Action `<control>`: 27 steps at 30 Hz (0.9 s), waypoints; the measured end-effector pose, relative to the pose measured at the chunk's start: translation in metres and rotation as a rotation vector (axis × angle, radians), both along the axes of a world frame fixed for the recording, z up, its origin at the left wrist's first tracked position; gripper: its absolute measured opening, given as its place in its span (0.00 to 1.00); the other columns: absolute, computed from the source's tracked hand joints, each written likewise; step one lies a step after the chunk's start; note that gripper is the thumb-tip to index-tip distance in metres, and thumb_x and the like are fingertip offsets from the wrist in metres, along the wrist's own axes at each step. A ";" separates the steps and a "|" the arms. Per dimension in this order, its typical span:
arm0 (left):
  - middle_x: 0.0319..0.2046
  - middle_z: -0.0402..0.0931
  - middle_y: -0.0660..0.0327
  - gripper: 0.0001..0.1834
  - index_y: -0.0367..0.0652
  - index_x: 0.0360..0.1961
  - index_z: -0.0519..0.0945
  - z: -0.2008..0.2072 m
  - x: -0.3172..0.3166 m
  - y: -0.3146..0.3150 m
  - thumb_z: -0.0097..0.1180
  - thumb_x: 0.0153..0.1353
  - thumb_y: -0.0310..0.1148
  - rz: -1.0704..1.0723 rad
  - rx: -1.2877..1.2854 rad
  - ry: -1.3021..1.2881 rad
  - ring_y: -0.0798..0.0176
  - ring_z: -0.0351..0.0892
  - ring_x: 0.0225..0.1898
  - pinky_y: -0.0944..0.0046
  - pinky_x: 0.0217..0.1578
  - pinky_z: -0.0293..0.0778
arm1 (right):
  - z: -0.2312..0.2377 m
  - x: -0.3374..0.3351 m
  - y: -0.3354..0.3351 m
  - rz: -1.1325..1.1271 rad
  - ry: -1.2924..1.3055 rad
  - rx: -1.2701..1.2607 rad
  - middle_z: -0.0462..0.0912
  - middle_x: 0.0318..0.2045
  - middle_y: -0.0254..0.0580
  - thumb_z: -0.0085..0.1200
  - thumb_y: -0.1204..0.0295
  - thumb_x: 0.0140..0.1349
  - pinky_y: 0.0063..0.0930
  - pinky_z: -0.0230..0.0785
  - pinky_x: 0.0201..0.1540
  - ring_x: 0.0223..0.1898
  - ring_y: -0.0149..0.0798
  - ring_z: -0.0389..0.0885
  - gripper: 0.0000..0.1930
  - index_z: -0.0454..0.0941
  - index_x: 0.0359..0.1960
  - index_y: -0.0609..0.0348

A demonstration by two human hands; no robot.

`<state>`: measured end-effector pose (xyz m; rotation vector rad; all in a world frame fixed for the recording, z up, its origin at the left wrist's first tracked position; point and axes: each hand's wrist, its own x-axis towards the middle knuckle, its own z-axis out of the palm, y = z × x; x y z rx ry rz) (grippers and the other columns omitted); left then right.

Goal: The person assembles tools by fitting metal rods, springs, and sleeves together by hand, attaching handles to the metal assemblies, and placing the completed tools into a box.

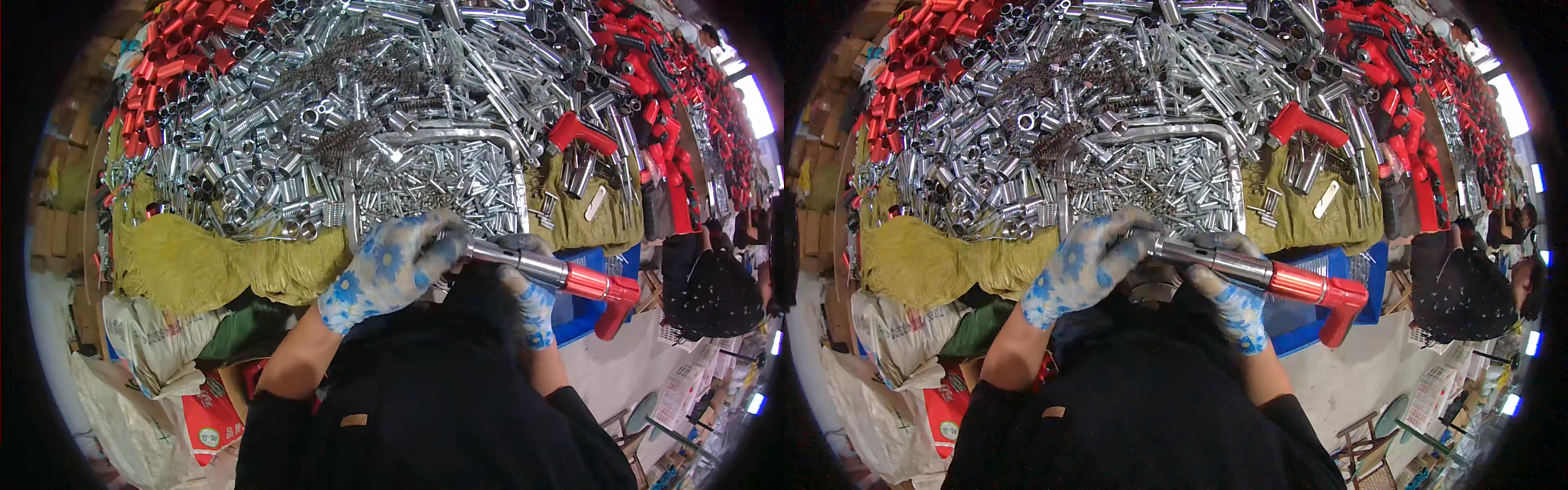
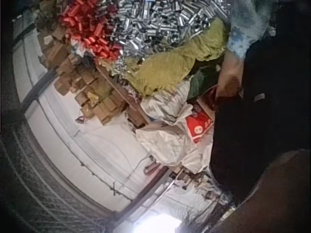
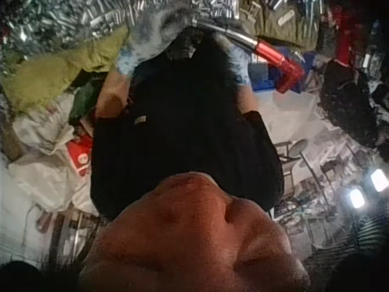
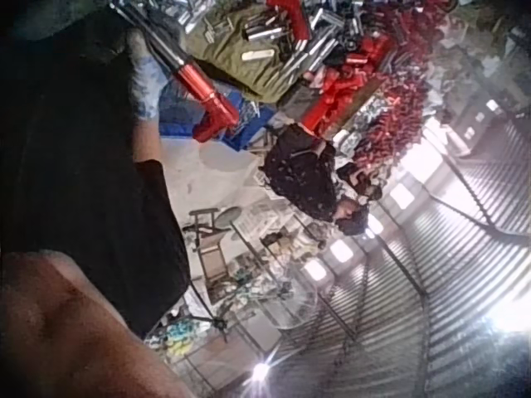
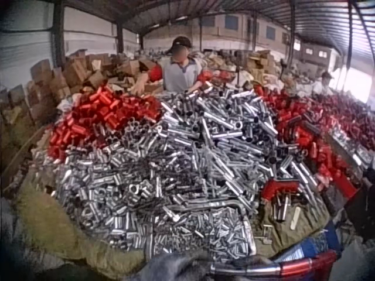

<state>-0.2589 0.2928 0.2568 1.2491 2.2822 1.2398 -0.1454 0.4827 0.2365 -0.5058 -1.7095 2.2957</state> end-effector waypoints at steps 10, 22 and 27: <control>0.48 0.72 0.51 0.21 0.40 0.53 0.70 0.023 0.007 -0.002 0.52 0.56 0.22 0.001 0.133 -0.380 0.53 0.74 0.50 0.60 0.52 0.69 | 0.003 0.003 -0.002 0.014 -0.030 -0.072 0.78 0.40 0.41 0.66 0.69 0.50 0.30 0.71 0.49 0.42 0.34 0.78 0.22 0.69 0.43 0.63; 0.51 0.70 0.50 0.33 0.39 0.62 0.64 0.015 0.002 -0.003 0.56 0.54 0.30 0.029 0.002 -0.546 0.53 0.70 0.54 0.59 0.56 0.65 | 0.002 0.002 0.001 0.092 -0.002 -0.014 0.78 0.40 0.40 0.67 0.72 0.48 0.28 0.72 0.46 0.42 0.31 0.77 0.21 0.69 0.41 0.60; 0.50 0.72 0.43 0.37 0.43 0.64 0.61 0.034 0.012 0.007 0.58 0.52 0.37 -0.021 0.139 -0.260 0.49 0.75 0.50 0.58 0.52 0.68 | -0.002 0.010 0.003 0.054 -0.018 0.099 0.79 0.38 0.39 0.67 0.70 0.48 0.28 0.72 0.45 0.40 0.30 0.77 0.20 0.69 0.39 0.60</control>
